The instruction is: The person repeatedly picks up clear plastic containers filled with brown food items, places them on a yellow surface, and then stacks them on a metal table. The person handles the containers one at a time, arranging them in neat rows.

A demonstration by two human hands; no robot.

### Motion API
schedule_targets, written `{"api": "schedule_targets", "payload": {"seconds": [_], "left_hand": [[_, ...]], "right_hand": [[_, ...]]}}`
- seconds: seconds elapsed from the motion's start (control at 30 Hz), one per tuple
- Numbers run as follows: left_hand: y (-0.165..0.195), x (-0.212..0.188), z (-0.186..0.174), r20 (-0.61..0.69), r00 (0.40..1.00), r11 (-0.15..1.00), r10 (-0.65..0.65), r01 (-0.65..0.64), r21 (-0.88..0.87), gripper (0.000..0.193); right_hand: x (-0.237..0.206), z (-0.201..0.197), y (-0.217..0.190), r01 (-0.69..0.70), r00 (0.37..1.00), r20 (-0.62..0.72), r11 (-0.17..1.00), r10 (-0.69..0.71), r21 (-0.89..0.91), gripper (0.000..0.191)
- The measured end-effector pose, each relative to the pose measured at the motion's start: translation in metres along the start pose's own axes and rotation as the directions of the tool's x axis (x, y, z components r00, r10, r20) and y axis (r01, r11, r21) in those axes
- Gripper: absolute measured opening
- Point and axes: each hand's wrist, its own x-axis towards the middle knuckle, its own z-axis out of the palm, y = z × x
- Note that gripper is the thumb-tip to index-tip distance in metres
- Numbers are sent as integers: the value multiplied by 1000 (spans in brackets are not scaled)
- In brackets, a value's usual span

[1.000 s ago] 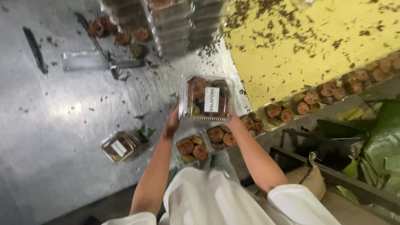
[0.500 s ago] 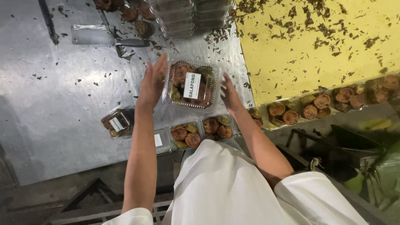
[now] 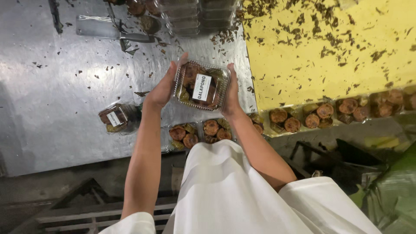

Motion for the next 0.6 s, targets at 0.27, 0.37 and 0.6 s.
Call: {"api": "schedule_targets", "payload": {"seconds": [0.27, 0.37, 0.6], "left_hand": [[-124, -35, -21, -492, 831, 918, -259, 53, -392, 87], [-180, -37, 5, -333, 891, 850, -309, 102, -517, 74], [-203, -18, 58, -263, 892, 798, -367, 156, -583, 60]], "right_hand": [[81, -18, -50, 44, 999, 12, 917, -43, -398, 90], [106, -5, -59, -59, 985, 72, 703, 156, -708, 90], [109, 12, -48, -313, 839, 182, 729, 512, -608, 65]]}}
